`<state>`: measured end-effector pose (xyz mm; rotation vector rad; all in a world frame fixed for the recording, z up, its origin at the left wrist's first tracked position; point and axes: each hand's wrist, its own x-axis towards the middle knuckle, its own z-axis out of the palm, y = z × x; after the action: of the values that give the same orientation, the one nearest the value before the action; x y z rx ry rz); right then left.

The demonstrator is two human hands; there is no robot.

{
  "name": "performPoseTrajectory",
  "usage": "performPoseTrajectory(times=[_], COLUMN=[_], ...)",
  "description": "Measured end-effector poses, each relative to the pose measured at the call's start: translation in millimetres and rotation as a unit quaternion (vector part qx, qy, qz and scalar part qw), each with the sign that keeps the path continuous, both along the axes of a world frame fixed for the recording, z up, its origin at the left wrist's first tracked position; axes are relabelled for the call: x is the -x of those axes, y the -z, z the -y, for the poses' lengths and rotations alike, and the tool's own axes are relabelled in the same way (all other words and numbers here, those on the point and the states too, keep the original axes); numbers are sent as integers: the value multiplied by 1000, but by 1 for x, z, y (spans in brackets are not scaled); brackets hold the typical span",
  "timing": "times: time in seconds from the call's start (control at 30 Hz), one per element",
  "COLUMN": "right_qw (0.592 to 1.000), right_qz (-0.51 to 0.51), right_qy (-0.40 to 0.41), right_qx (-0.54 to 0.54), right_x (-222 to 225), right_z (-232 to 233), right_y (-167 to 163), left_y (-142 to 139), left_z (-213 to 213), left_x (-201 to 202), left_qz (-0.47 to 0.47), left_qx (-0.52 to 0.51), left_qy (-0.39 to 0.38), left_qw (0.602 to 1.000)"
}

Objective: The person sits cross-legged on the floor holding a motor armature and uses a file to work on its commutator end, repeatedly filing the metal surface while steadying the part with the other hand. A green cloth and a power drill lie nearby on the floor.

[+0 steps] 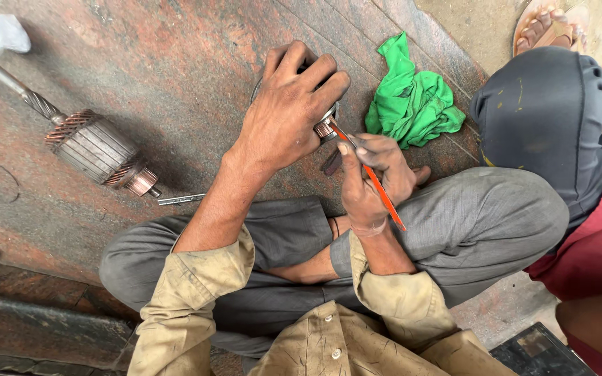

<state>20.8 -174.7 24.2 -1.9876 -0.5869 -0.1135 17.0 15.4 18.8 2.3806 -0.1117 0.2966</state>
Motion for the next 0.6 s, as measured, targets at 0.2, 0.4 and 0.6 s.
performPoseTrajectory(times=[0.2,0.4,0.6], right_qw=[998,995,996], right_qz=[-38,-41,-15], right_qy=[9,76,57], right_qx=[-57,-49,-60], right_x=[6,13,10], right_z=[0,-8,-10], right_y=[8,23,17], left_y=[1,2,1], left_z=[1,3,3], left_x=[0,1,1], left_qz=[0,11,-7], left_qx=[-12,-18,-4], left_qy=[-7,-14,-8], left_qw=[1000,1000,1000])
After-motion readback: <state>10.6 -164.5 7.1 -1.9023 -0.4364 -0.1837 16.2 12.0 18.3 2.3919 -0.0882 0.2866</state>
